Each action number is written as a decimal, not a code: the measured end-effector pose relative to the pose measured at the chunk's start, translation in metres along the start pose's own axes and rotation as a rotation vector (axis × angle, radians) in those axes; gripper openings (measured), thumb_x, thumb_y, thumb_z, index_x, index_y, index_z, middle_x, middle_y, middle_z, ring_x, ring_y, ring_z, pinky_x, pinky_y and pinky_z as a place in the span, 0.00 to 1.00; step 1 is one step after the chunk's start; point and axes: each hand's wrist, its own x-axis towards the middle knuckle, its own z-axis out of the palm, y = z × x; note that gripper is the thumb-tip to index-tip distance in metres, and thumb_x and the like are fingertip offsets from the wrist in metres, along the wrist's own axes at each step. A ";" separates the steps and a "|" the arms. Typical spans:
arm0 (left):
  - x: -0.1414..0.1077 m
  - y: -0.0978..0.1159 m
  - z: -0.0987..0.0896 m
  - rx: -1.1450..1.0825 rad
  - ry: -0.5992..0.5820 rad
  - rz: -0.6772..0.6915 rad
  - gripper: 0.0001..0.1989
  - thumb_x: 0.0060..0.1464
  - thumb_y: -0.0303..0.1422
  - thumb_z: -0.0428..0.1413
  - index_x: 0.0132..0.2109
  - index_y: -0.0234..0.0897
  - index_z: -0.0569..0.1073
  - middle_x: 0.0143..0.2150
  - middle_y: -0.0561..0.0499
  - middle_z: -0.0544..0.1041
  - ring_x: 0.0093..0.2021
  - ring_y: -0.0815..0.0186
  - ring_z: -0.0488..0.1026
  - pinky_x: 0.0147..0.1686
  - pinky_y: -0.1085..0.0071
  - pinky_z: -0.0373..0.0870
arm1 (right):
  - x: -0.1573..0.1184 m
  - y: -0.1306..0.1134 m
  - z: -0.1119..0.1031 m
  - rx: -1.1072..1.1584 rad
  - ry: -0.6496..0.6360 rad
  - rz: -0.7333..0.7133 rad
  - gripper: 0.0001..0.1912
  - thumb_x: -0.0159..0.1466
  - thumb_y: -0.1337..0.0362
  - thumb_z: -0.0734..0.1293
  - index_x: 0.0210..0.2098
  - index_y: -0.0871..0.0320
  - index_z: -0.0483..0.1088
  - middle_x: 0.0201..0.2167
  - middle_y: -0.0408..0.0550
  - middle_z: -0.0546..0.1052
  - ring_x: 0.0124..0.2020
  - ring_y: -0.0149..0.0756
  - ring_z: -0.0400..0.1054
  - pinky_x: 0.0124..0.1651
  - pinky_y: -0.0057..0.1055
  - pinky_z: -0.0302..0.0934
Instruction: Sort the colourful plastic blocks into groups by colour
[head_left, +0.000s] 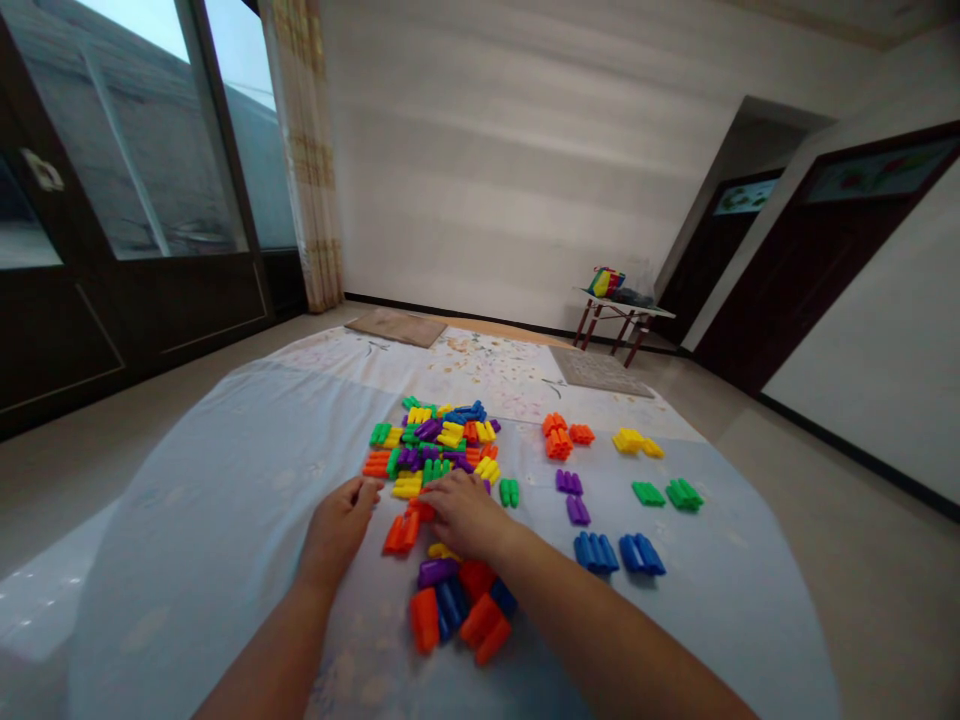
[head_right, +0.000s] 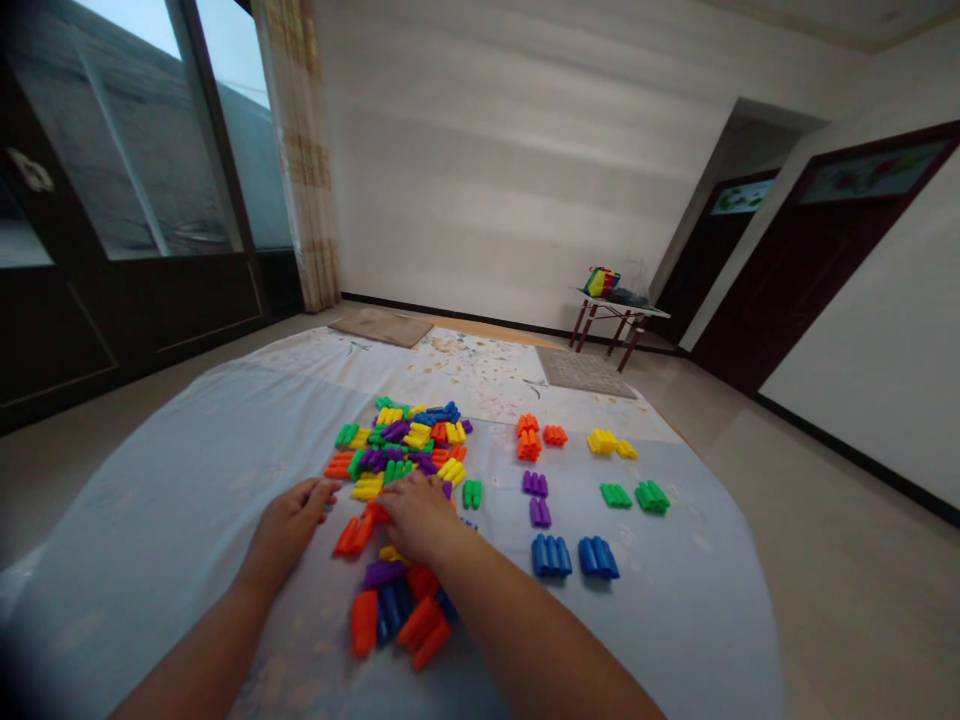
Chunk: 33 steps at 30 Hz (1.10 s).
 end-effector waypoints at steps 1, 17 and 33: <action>0.000 0.000 0.000 0.000 -0.001 0.000 0.23 0.51 0.47 0.45 0.39 0.35 0.75 0.32 0.48 0.77 0.31 0.62 0.72 0.33 0.69 0.67 | -0.002 0.000 0.000 -0.011 -0.003 0.013 0.20 0.60 0.65 0.64 0.52 0.53 0.67 0.54 0.48 0.71 0.54 0.45 0.59 0.54 0.44 0.51; 0.000 -0.005 0.002 -0.006 0.018 0.009 0.23 0.50 0.48 0.45 0.38 0.36 0.75 0.32 0.48 0.77 0.31 0.61 0.71 0.33 0.67 0.67 | -0.013 -0.001 0.005 0.047 0.058 0.164 0.17 0.57 0.53 0.67 0.43 0.53 0.73 0.41 0.51 0.74 0.44 0.44 0.65 0.49 0.42 0.55; -0.021 0.026 0.018 -0.276 -0.264 0.104 0.21 0.47 0.51 0.54 0.34 0.35 0.73 0.29 0.51 0.75 0.32 0.63 0.71 0.32 0.71 0.66 | -0.031 -0.008 0.008 0.075 0.336 -0.016 0.22 0.54 0.57 0.71 0.46 0.56 0.69 0.41 0.50 0.73 0.44 0.42 0.64 0.48 0.39 0.55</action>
